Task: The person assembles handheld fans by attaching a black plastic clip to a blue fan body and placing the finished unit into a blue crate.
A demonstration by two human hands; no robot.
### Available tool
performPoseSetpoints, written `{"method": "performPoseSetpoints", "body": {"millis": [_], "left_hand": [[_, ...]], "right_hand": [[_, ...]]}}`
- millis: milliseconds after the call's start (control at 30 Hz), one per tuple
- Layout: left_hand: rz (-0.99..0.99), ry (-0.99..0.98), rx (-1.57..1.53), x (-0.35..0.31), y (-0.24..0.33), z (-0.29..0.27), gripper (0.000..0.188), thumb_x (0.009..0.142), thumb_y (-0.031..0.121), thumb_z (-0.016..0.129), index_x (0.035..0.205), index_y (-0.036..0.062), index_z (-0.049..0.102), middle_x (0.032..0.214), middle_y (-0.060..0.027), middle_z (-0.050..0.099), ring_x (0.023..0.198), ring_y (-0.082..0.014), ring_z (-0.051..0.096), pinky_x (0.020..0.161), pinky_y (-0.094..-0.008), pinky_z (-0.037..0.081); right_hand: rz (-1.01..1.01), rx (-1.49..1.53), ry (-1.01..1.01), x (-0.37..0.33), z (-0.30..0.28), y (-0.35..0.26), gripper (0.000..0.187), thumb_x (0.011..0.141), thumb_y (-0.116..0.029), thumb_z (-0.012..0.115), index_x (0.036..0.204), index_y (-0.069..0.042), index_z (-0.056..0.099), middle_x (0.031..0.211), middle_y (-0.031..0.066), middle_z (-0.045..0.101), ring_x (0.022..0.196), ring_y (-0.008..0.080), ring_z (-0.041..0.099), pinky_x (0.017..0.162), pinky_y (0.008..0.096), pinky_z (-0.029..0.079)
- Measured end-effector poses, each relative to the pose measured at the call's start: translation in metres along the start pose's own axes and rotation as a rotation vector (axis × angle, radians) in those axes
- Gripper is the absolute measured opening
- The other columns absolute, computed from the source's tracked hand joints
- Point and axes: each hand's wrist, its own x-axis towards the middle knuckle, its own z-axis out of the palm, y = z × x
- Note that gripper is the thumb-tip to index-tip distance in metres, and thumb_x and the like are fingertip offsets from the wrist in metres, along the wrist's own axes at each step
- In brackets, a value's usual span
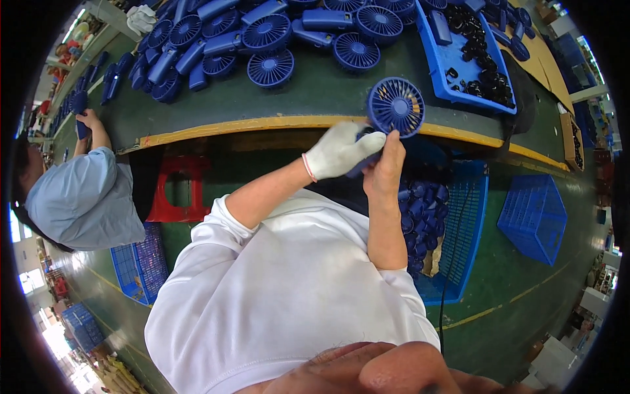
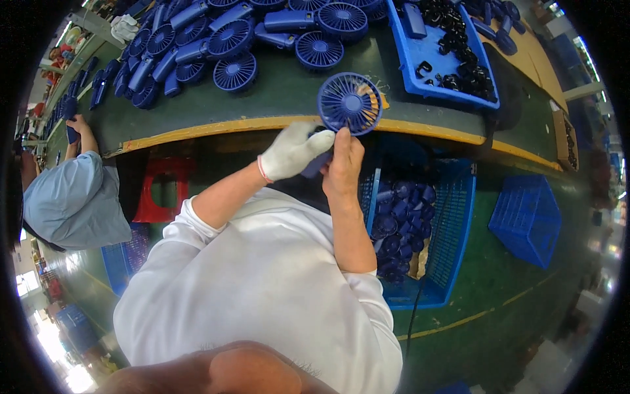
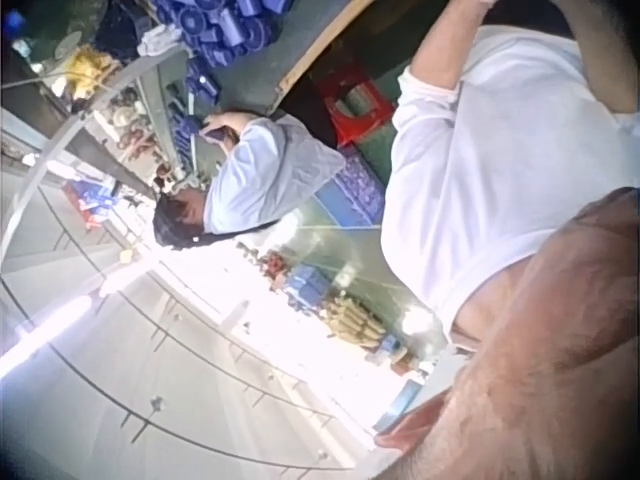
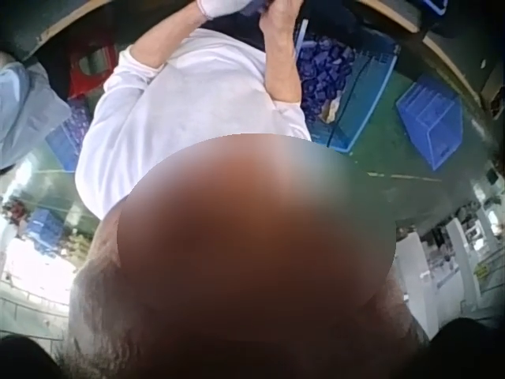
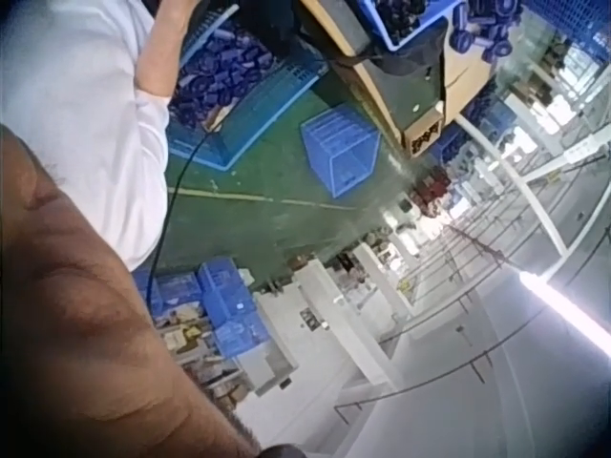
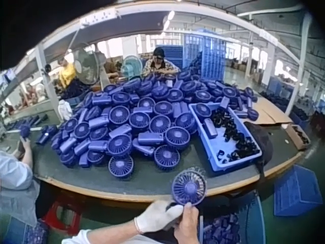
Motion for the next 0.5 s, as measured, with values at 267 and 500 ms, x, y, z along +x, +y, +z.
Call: {"method": "performPoseSetpoints", "body": {"millis": [267, 500], "left_hand": [[0.346, -0.170, 0.606, 0.011, -0.035, 0.029, 0.030, 0.098, 0.025, 0.039, 0.105, 0.0041, 0.058, 0.083, -0.0178, 0.066, 0.077, -0.0340, 0.066, 0.070, -0.0436, 0.053], [0.664, 0.499, 1.323, 0.111, 0.047, -0.088, 0.041, 0.075, 0.034, 0.075, 0.102, 0.0044, 0.067, 0.096, -0.0118, 0.066, 0.092, -0.0306, 0.063, 0.082, -0.0406, 0.051]], "right_hand": [[-0.716, -0.554, 0.466, -0.033, -0.032, 0.008, 0.040, 0.075, -0.005, 0.075, 0.112, 0.004, 0.061, 0.098, 0.0110, 0.066, 0.077, 0.0181, 0.066, 0.070, 0.0329, 0.057], [-0.036, 0.133, 0.921, -0.074, -0.164, 0.060, 0.022, 0.088, -0.012, 0.069, 0.102, 0.004, 0.062, 0.089, 0.0100, 0.062, 0.066, 0.0229, 0.062, 0.067, 0.0361, 0.058]]}}
